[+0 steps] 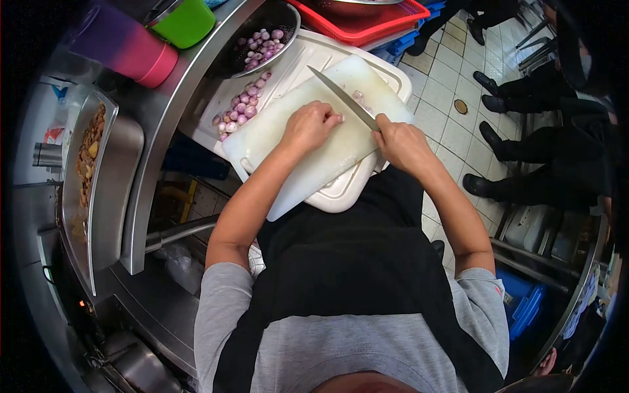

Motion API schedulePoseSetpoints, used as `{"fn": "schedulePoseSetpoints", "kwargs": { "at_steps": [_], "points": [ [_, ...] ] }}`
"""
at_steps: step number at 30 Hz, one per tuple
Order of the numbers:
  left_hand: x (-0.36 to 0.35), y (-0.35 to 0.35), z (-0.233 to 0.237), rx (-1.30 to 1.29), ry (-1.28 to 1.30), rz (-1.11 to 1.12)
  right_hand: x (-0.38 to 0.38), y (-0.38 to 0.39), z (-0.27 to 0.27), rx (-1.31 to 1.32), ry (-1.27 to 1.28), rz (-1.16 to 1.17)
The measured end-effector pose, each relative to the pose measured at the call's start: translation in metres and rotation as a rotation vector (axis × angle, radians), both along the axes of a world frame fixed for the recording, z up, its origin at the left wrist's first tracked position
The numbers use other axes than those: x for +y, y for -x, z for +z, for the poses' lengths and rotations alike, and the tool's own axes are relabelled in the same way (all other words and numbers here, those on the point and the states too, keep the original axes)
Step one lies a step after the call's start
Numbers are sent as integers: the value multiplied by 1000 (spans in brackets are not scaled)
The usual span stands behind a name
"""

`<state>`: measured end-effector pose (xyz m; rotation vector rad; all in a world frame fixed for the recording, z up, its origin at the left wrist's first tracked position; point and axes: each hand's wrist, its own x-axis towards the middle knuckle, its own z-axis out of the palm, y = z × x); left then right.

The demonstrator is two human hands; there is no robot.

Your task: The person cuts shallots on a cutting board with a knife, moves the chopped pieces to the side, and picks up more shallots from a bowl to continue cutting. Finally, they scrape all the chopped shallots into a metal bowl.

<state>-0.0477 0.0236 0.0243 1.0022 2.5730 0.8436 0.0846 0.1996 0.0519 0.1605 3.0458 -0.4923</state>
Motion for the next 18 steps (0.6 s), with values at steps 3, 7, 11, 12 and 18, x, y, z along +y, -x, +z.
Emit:
{"fn": "schedulePoseSetpoints", "kwargs": {
  "at_steps": [3, 7, 11, 12, 18],
  "points": [
    [-5, 4, 4, 56, 100, 54, -5, -2, 0, 19, -5, 41],
    [-15, 0, -1, 200, -240, -7, -6, 3, -9, -13, 16, 45],
    [-9, -6, -13, 207, -322, -98, -9, 9, 3, -50, -25, 68],
    [-7, -6, -16, 236, -326, -90, -10, 10, 11, -90, -64, 95],
    [-2, -5, -26, 286, -359, -50, -21, 9, 2, -136, -77, 84]
  ]
}}
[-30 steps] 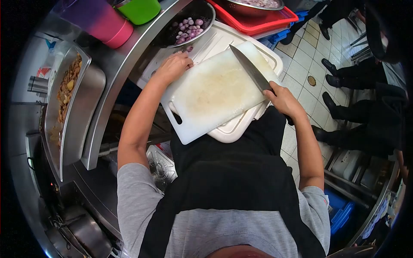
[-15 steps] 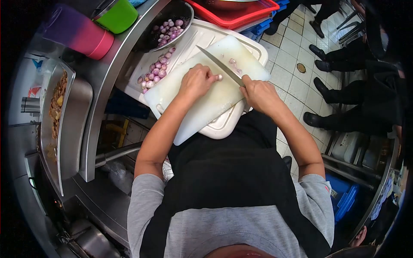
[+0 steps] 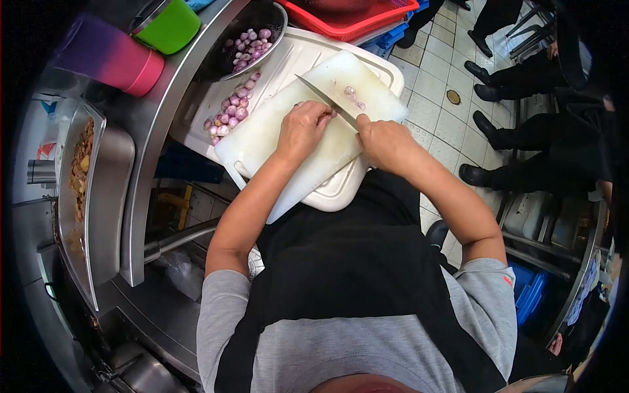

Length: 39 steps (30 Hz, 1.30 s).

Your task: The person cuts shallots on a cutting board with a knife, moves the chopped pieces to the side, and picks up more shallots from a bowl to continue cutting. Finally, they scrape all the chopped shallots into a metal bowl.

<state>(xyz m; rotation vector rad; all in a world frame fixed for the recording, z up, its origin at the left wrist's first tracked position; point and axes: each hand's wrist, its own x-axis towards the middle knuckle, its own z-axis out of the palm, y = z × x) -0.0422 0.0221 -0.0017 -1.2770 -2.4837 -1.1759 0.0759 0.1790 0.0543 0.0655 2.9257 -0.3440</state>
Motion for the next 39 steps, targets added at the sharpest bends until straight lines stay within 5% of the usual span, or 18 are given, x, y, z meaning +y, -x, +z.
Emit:
{"fn": "schedulePoseSetpoints", "kwargs": {
  "at_steps": [7, 14, 28, 32, 36, 39],
  "points": [
    [-1, 4, 0, 76, -9, -46, 4, 7, 26, -41, -34, 66],
    [0, 6, 5, 59, -8, -76, -1, 7, -16, 62, 29, -18],
    [-3, 9, -5, 117, -43, -102, 1, 11, 24, -79, 41, 7],
    [-2, 8, -1, 106, -53, -90, -3, 12, -10, -29, 123, -96],
    [-3, 12, 1, 122, -8, -129, 17, 22, -5, -110, 326, -102],
    [0, 11, 11, 70, 121, -84, 19, 17, 7, -105, 220, -69]
  ]
}}
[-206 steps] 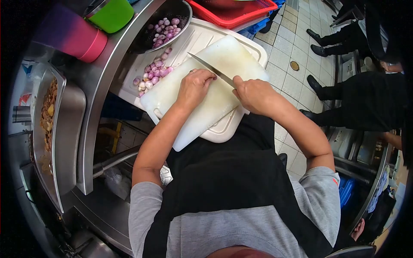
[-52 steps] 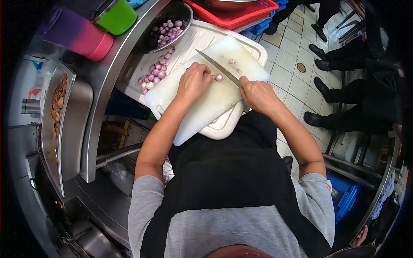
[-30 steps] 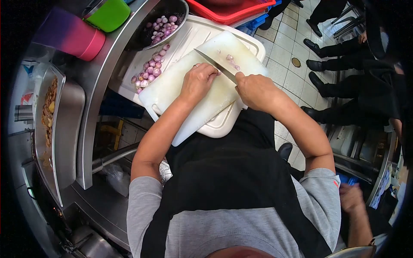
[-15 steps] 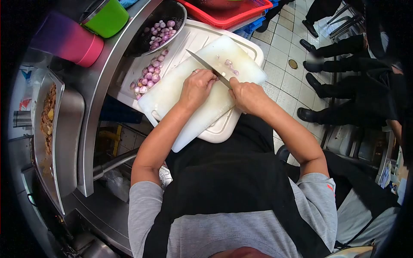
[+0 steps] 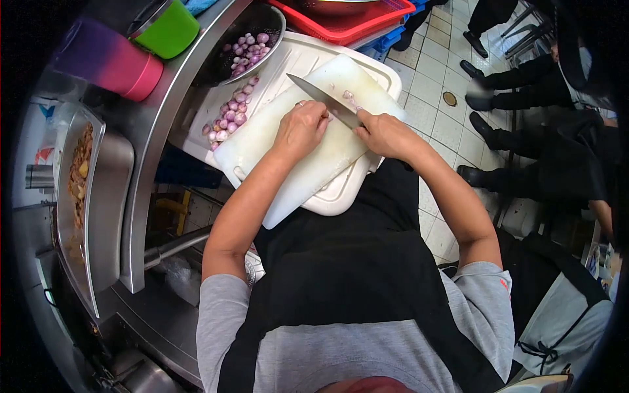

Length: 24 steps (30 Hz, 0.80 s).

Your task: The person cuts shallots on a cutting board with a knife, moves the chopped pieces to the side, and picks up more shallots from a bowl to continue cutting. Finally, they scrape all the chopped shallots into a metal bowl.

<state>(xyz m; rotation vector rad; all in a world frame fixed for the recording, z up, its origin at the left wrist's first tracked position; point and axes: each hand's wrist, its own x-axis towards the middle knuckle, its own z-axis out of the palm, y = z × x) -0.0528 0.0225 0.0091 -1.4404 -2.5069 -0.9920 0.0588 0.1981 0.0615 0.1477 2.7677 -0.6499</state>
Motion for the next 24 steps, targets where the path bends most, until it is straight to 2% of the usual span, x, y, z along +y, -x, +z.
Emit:
{"fn": "schedulePoseSetpoints", "kwargs": {
  "at_steps": [1, 2, 4, 5, 7, 8, 10, 11, 13, 15, 20, 24],
  "points": [
    [0, -1, 5, -33, 114, 51, -4, -2, 2, 1, 1, 8],
    [1, -4, 8, -32, 116, 55, -9, -6, 4, 21, -50, 10],
    [5, -9, 11, -285, 150, 186, -14, -11, 1, 40, -98, 3],
    [4, -10, 10, -284, 153, 180, -17, -13, -6, 73, -113, -5],
    [-2, -8, 6, -285, -62, 148, -17, -15, -13, 102, -129, -20],
    [-5, -4, 1, -289, -60, 145, -18, -15, -15, 130, -136, -15],
    [-12, 2, -4, -81, -95, -29, -18, -15, -17, 156, -142, -3],
    [-13, 2, -8, -83, -94, -27, -17, -14, -18, 183, -165, 27],
    [-12, 3, -7, 76, -95, -99, -19, -13, -7, 211, -188, 49],
    [-11, 3, -7, 120, -75, -105, -21, -15, 6, 105, -212, 83],
    [-10, 3, -10, 211, -66, -103, -27, -12, -18, 147, -175, 27],
    [-11, 3, -11, 233, -39, -105, -23, -13, -3, 136, -181, 55]
  ]
}}
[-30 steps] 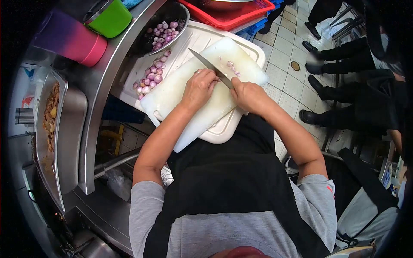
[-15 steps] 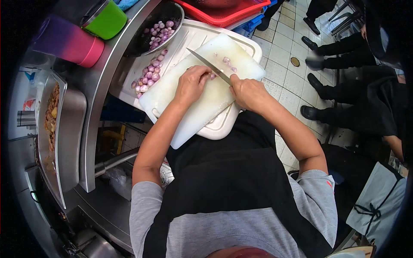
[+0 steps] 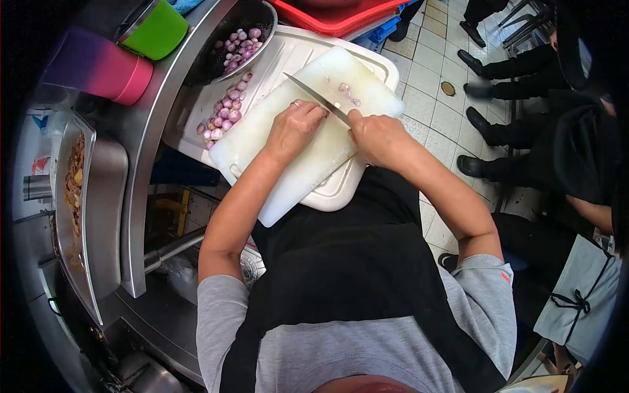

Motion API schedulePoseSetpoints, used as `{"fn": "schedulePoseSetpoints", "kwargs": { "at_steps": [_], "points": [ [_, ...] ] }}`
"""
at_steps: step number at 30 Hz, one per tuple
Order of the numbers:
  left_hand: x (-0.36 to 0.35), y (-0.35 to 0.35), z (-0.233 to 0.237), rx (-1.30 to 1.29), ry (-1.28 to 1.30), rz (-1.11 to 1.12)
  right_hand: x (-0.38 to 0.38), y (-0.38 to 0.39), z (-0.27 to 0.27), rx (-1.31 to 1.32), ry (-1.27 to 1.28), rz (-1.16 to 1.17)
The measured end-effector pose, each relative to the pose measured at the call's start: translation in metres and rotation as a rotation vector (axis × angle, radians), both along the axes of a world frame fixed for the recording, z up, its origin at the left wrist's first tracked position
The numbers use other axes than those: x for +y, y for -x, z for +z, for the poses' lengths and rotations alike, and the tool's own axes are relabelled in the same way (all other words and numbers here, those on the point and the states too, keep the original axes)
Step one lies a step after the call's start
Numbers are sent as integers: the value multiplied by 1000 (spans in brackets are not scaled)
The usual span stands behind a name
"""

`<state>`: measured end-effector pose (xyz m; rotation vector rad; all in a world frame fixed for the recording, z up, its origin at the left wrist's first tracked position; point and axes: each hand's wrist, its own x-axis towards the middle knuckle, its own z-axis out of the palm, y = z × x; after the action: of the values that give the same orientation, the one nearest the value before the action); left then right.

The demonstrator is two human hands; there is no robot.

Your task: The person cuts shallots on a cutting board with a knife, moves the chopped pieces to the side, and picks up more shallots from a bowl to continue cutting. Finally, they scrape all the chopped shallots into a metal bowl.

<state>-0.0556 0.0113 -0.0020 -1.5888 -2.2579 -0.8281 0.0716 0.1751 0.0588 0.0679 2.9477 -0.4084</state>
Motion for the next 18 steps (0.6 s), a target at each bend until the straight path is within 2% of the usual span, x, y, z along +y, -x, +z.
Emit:
{"fn": "schedulePoseSetpoints", "kwargs": {
  "at_steps": [3, 5, 8, 12, 15, 18],
  "points": [
    [1, -2, -2, -8, -15, 9, -8, -6, 14, -73, -29, -14],
    [2, -2, 0, -16, -18, 18, -8, -1, -9, -32, -4, -41],
    [2, -3, 1, -13, -35, 15, -5, 3, -12, 19, 12, -44],
    [2, -2, -5, -3, -40, 13, -3, -4, 13, -58, 5, 12],
    [2, -2, -4, -5, -50, 17, -10, -2, -6, -36, 19, -73],
    [3, -2, -3, 22, -80, 9, -6, 4, -8, 7, 77, -54]
  ]
}}
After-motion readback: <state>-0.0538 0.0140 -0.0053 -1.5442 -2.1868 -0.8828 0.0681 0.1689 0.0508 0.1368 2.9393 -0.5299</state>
